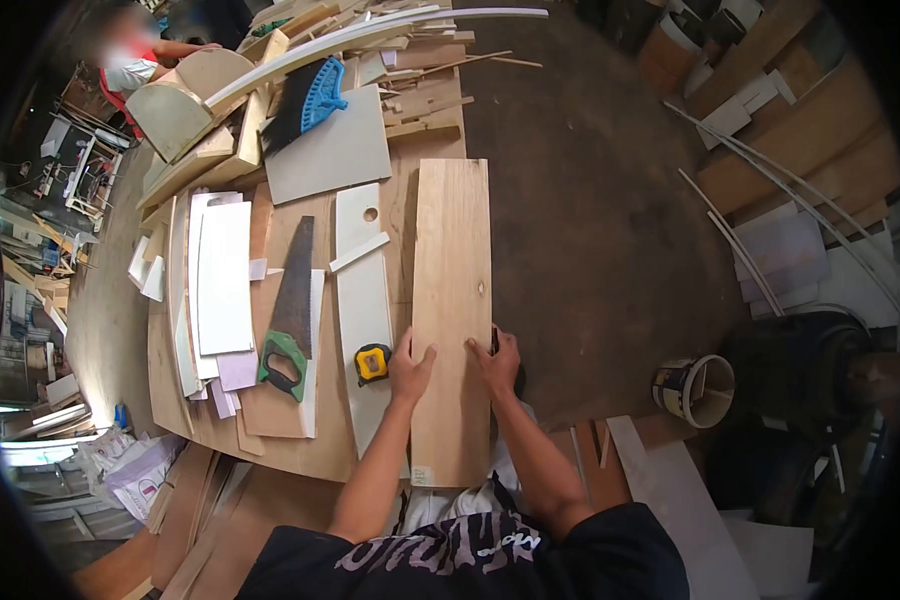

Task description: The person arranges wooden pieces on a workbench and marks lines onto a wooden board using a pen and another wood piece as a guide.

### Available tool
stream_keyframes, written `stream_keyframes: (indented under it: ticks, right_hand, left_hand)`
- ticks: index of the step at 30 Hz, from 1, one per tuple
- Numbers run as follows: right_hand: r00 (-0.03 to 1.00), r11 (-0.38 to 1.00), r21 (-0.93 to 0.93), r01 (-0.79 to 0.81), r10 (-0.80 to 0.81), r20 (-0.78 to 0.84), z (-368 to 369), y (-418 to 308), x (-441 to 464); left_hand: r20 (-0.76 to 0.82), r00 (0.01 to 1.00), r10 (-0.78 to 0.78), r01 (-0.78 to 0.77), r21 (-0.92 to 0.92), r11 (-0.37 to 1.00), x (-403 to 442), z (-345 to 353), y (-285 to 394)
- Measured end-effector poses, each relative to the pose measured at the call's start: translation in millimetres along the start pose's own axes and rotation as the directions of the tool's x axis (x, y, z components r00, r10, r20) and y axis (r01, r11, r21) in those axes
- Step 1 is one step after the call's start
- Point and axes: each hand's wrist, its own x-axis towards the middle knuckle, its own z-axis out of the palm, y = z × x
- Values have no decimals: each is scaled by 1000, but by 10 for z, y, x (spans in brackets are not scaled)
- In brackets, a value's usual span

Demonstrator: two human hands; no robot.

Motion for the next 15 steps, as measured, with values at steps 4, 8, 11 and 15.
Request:
stream_keyframes:
  ticks: [4,8,11,15]
  right_hand:
    - [1000,1000,-17,10,-10,-26,134,96,-37]
    - [999,999,-42,-24,23,-33,183,9,-115]
    - [998,999,-30,-22,20,-66,214,-37,-128]
    - [999,997,-75,-5,1,-52,228,-73,-97]
  left_hand:
    - [37,998,-55,57,-50,997,-126,-15,-83]
    - [75,997,-2,0,22,1000,-228,47,-150]
    - [81,994,67,-85,240,967,-418,-26,-40]
    - [128,989,80,-95,121,988,-562,-43,-206]
